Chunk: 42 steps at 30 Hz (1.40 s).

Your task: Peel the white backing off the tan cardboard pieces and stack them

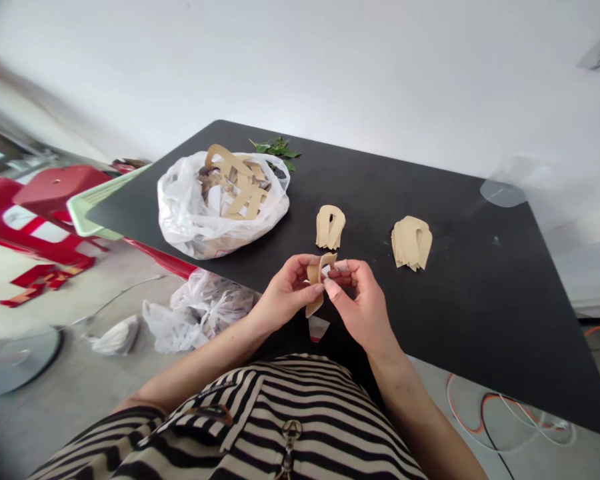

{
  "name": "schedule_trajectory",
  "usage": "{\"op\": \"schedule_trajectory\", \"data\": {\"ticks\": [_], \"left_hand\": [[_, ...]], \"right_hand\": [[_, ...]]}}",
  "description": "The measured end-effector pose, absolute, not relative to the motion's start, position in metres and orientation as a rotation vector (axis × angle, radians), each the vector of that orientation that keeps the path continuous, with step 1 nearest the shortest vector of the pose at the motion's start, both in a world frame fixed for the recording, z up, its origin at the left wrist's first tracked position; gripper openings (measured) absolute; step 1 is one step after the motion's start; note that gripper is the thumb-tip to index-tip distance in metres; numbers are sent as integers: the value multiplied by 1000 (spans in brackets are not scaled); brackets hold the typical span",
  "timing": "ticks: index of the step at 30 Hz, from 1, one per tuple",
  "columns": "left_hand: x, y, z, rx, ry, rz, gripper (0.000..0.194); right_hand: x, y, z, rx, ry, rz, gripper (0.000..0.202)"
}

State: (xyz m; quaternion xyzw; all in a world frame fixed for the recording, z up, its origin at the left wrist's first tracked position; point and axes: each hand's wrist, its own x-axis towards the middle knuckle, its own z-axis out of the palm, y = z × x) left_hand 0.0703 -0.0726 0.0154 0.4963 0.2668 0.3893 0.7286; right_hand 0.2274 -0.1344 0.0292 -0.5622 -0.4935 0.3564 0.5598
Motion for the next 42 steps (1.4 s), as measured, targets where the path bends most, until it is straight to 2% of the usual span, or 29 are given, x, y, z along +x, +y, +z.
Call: {"op": "schedule_trajectory", "data": {"ticks": [5, 16, 25, 42], "left_hand": [[70, -73, 12, 1305, 656, 874, 46], [72, -74, 12, 1019, 503, 837, 46], [71, -74, 14, 1068, 515, 821, 49], [69, -73, 16, 1129, 538, 783, 51]], "right_hand": [[230, -130, 30, -1331, -1144, 899, 25], [227, -134, 37, -1275, -1061, 975, 22], [231, -135, 34, -1321, -1091, 984, 28], [232, -135, 35, -1311, -1049, 1020, 28]]}}
